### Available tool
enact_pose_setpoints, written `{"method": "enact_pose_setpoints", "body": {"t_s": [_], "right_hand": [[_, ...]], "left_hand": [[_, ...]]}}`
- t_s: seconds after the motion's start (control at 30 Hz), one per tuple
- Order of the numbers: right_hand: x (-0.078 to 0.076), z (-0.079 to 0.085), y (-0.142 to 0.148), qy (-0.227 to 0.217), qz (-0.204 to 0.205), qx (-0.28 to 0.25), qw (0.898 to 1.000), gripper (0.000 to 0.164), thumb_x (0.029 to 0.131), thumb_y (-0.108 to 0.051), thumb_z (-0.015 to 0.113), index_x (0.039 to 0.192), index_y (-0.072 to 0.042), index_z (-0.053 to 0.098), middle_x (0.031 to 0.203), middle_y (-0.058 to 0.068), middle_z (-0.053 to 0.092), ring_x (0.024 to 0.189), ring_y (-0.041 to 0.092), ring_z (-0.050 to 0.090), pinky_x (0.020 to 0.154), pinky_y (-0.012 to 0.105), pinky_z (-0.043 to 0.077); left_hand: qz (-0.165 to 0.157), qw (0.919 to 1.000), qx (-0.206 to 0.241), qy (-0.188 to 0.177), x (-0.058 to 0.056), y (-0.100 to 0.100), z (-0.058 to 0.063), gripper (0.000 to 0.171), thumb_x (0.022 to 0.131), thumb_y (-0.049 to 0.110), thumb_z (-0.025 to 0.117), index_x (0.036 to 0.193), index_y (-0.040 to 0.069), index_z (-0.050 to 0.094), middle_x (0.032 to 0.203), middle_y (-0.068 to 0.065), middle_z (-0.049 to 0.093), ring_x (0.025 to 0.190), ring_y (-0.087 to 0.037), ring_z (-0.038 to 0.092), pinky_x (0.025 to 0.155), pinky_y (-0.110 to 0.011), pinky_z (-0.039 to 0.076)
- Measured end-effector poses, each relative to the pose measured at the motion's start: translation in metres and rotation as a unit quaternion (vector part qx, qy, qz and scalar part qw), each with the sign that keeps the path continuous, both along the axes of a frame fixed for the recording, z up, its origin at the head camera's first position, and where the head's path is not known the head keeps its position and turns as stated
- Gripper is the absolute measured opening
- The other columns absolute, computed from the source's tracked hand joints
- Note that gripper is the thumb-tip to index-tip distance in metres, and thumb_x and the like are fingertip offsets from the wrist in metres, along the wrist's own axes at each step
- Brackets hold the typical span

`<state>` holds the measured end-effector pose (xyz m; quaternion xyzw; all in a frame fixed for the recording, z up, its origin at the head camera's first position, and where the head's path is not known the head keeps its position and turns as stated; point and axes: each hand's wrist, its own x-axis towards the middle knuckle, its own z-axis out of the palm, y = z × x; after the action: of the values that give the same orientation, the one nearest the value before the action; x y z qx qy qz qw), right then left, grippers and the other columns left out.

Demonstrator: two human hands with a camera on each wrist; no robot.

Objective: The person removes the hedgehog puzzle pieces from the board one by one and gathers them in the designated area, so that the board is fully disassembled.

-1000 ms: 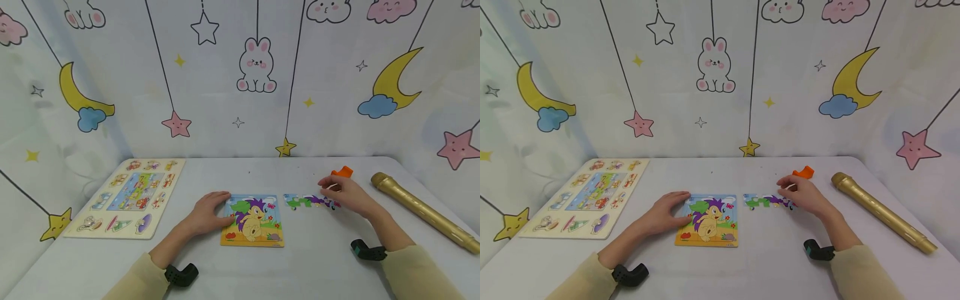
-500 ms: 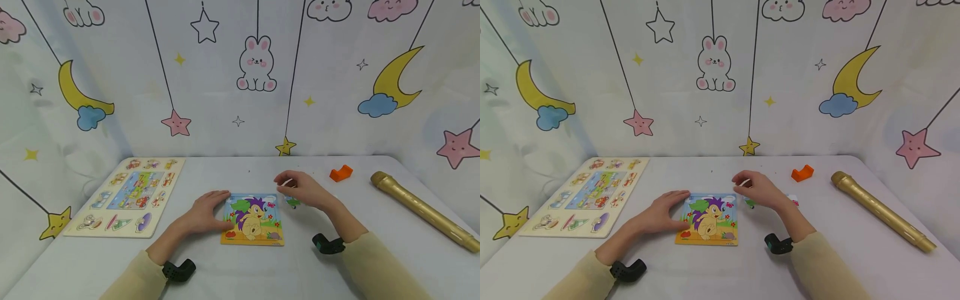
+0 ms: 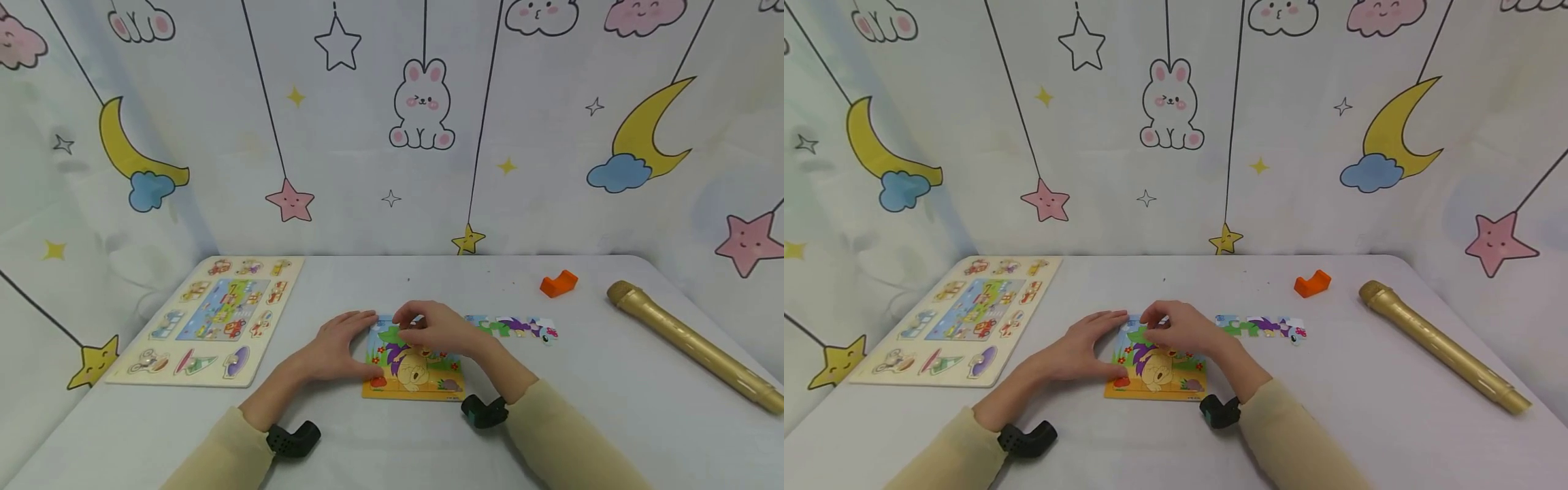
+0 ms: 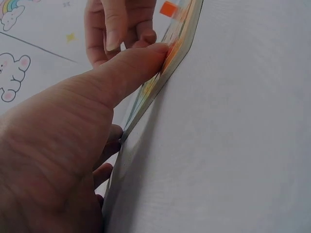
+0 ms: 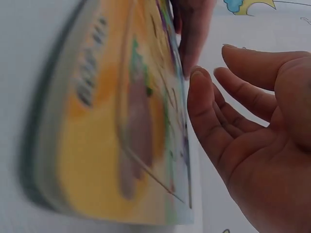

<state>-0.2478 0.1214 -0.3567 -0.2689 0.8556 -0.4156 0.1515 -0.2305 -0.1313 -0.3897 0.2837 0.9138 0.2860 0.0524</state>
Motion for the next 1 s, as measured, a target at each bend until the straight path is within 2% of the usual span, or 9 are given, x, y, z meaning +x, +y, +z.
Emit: {"method": "enact_pose_setpoints", "body": {"t_s": [0.2, 0.37, 0.63, 1.0], "right_hand": [[0.004, -0.004, -0.003, -0.001, -0.001, 0.028, 1.0, 0.024, 0.098, -0.021, 0.068, 0.118, -0.009, 0.065, 0.103, -0.002, 0.063, 0.091, 0.018, 0.058, 0.078, 0.031, 0.052], [0.003, -0.006, -0.005, 0.005, -0.001, 0.04, 0.999, 0.024, 0.096, -0.021, 0.071, 0.117, -0.01, 0.066, 0.1, -0.003, 0.065, 0.09, 0.015, 0.06, 0.079, 0.03, 0.053], [0.009, -0.003, -0.012, 0.033, 0.007, 0.075, 0.997, 0.036, 0.09, -0.023, 0.078, 0.119, -0.004, 0.067, 0.108, 0.0, 0.064, 0.088, 0.014, 0.06, 0.081, 0.027, 0.054], [0.018, 0.0, -0.022, 0.041, -0.01, 0.129, 0.991, 0.046, 0.085, -0.031, 0.083, 0.119, -0.004, 0.066, 0.102, -0.001, 0.06, 0.087, 0.014, 0.058, 0.079, 0.028, 0.054]], "left_hand": [[0.002, 1.0, -0.001, -0.001, 0.0, 0.002, 0.0, 0.092, 0.08, 0.051, 0.079, 0.152, 0.005, 0.044, 0.159, -0.009, 0.038, 0.147, -0.037, 0.025, 0.117, -0.062, 0.017], [0.003, 1.0, -0.004, 0.0, 0.001, 0.001, 0.0, 0.092, 0.08, 0.051, 0.079, 0.152, 0.005, 0.044, 0.159, -0.008, 0.038, 0.147, -0.037, 0.025, 0.116, -0.062, 0.017], [-0.005, 1.0, 0.001, 0.003, 0.001, 0.001, -0.001, 0.091, 0.082, 0.05, 0.079, 0.152, 0.004, 0.044, 0.159, -0.009, 0.038, 0.147, -0.037, 0.025, 0.117, -0.062, 0.017], [-0.006, 1.0, 0.001, 0.004, 0.002, 0.0, 0.0, 0.091, 0.082, 0.049, 0.079, 0.152, 0.004, 0.044, 0.159, -0.009, 0.037, 0.147, -0.038, 0.025, 0.116, -0.062, 0.017]]}}
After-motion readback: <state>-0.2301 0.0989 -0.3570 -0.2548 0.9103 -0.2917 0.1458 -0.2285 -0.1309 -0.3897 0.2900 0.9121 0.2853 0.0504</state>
